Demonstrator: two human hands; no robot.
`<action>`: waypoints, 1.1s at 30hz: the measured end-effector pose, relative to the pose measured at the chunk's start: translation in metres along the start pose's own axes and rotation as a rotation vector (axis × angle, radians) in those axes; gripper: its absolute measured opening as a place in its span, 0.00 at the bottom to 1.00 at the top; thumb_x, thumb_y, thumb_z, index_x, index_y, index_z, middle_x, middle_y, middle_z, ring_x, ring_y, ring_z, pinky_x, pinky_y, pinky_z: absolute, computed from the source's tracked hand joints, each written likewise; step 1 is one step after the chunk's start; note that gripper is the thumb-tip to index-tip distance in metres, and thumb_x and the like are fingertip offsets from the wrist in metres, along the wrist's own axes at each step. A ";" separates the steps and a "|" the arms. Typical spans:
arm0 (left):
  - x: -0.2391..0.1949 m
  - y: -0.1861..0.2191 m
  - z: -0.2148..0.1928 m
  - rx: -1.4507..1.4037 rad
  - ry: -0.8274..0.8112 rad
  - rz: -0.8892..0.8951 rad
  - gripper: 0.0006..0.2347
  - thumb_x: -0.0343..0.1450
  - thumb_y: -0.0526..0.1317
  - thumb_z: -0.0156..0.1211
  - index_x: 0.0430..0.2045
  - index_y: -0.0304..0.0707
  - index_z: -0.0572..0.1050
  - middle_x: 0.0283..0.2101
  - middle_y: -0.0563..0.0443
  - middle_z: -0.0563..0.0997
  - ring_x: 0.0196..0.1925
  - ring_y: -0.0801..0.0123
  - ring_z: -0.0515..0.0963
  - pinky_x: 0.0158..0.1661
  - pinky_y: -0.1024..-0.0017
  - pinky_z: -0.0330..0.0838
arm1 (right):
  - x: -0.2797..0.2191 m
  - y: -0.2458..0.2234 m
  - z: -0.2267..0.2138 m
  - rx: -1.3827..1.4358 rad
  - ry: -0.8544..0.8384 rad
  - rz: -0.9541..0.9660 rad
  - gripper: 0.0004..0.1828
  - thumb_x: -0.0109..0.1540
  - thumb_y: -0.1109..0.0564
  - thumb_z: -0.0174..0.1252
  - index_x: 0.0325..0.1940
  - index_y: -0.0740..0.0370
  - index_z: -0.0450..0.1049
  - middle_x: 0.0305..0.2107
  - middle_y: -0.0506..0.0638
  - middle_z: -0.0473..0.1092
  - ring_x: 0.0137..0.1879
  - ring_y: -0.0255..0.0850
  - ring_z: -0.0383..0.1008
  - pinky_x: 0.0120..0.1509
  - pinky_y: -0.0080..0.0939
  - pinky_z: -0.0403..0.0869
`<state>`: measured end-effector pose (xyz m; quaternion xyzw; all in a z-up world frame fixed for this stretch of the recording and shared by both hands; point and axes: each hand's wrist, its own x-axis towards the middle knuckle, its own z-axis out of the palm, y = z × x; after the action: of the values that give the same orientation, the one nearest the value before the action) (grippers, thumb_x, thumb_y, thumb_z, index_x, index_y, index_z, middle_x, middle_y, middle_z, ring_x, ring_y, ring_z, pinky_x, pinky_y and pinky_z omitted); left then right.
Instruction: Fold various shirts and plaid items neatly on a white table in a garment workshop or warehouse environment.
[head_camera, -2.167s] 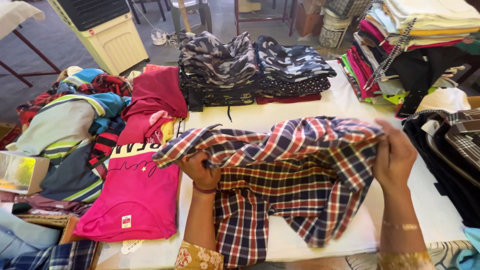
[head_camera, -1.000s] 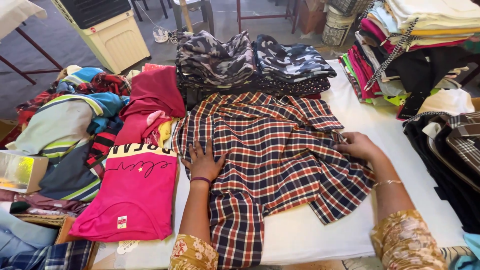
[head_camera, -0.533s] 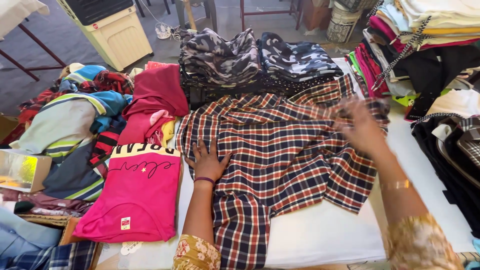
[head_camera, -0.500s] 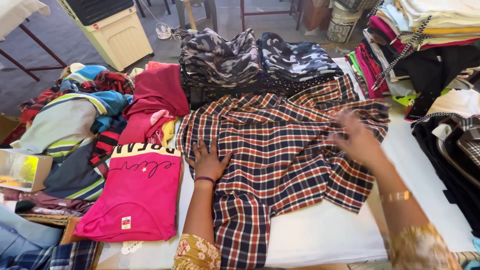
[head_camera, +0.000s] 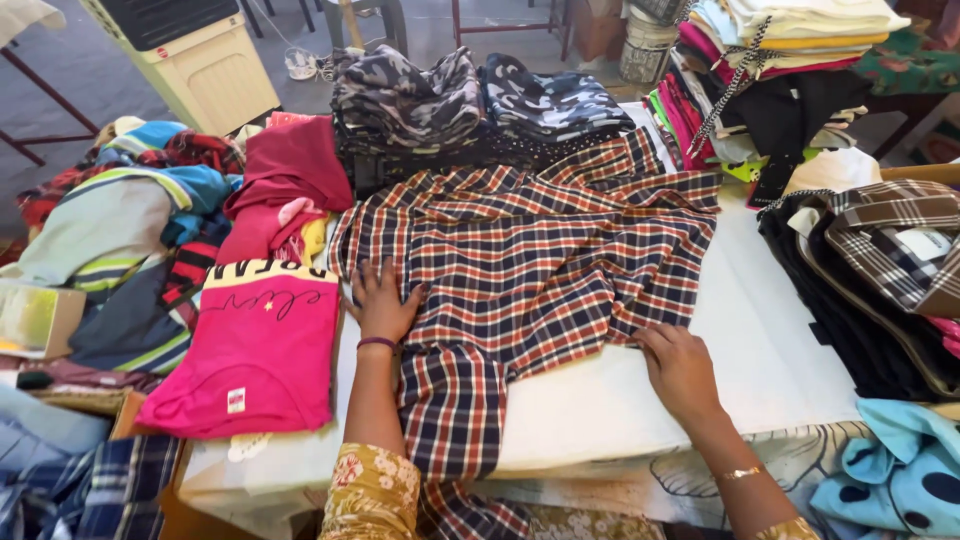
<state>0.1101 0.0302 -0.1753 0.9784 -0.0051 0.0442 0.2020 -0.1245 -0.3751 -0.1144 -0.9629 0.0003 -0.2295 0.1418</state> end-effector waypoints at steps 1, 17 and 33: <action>-0.010 -0.005 -0.002 -0.029 0.083 0.009 0.36 0.68 0.63 0.58 0.70 0.51 0.57 0.77 0.39 0.46 0.78 0.42 0.41 0.67 0.30 0.37 | 0.000 -0.005 -0.004 -0.048 -0.037 0.039 0.10 0.62 0.58 0.60 0.46 0.56 0.80 0.40 0.48 0.77 0.47 0.48 0.75 0.53 0.50 0.74; -0.232 0.003 -0.055 -0.081 0.100 0.246 0.09 0.72 0.43 0.60 0.40 0.39 0.73 0.45 0.46 0.78 0.49 0.56 0.76 0.51 0.59 0.67 | -0.041 0.094 -0.048 0.261 0.740 0.129 0.03 0.74 0.68 0.58 0.48 0.67 0.76 0.46 0.58 0.73 0.47 0.40 0.74 0.51 0.36 0.73; -0.201 -0.050 -0.072 -0.482 0.044 0.078 0.20 0.72 0.40 0.58 0.59 0.39 0.65 0.29 0.39 0.83 0.27 0.52 0.83 0.30 0.57 0.74 | -0.084 0.165 -0.003 0.502 0.564 0.416 0.03 0.70 0.63 0.64 0.45 0.67 0.77 0.35 0.51 0.74 0.41 0.35 0.74 0.52 0.34 0.73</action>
<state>-0.0947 0.1026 -0.1473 0.8999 -0.0486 0.0710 0.4276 -0.1900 -0.5286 -0.1938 -0.7774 0.1775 -0.4434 0.4093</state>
